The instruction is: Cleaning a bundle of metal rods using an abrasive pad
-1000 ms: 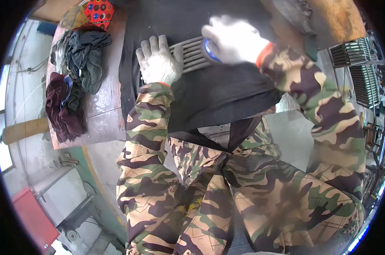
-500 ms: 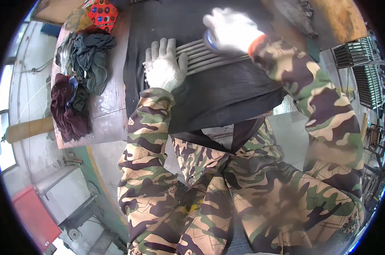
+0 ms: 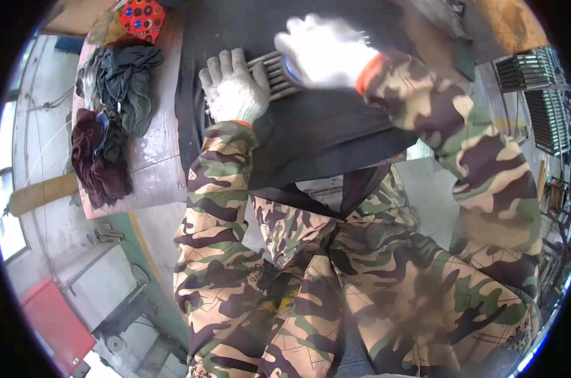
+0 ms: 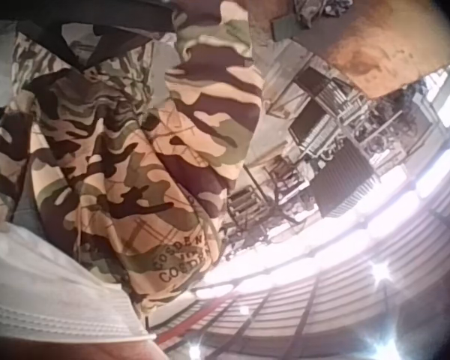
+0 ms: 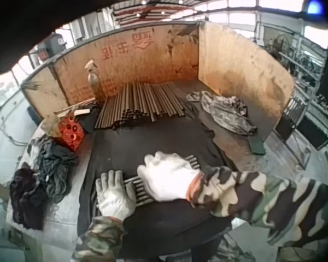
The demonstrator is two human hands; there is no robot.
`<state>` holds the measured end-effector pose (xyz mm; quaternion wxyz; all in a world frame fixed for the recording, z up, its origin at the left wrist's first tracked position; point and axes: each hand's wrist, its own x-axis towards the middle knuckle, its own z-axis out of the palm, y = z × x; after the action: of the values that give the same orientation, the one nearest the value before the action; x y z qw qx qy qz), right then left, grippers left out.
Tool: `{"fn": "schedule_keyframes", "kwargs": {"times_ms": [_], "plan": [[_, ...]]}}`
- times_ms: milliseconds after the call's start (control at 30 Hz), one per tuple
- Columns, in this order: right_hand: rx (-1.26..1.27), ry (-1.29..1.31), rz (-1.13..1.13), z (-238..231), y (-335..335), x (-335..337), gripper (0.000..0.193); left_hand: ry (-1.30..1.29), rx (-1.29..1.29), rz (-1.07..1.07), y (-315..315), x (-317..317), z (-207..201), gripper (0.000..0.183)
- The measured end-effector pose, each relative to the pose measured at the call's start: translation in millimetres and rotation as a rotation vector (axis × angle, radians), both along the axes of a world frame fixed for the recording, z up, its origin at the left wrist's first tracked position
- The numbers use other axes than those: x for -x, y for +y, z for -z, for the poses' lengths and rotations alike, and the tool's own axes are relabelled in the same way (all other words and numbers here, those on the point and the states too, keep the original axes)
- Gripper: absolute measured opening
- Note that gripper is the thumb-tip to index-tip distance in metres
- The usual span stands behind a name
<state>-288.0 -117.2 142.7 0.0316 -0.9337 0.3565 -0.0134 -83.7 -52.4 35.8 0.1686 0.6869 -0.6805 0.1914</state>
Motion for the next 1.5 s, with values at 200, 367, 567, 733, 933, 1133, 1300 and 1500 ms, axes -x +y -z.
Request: {"fn": "schedule_keyframes", "kwargs": {"times_ms": [200, 367, 567, 733, 933, 1133, 1300, 1500], "plan": [[0.02, -0.041, 0.041, 10, -19, 9, 0.033, 0.008, -0.057, -0.06, 8, -6, -6, 0.049], [0.066, -0.064, 0.076, 11, -29, 34, 0.034, 0.053, -0.1, -0.042, -6, 3, -10, 0.053], [0.088, -0.129, -0.101, 22, -9, 40, 0.029, -0.025, 0.067, 0.006, -1, -13, 0, 0.041], [0.177, -0.174, 0.007, 7, -51, 58, 0.025, 0.043, -0.137, -0.036, -9, 2, -7, 0.054], [0.145, -0.283, -0.327, 22, -32, 35, 0.021, -0.105, 0.053, -0.089, 29, -52, -9, 0.045], [0.107, -0.082, -0.099, 7, -61, 76, 0.018, 0.005, 0.006, 0.036, -7, -12, 0, 0.047], [0.016, -0.019, -0.258, -5, -41, 94, 0.034, 0.032, -0.029, 0.023, -7, -8, -5, 0.05], [0.047, 0.051, -0.249, 7, -47, 100, 0.058, 0.024, -0.018, 0.037, -9, -5, -5, 0.054]]}}
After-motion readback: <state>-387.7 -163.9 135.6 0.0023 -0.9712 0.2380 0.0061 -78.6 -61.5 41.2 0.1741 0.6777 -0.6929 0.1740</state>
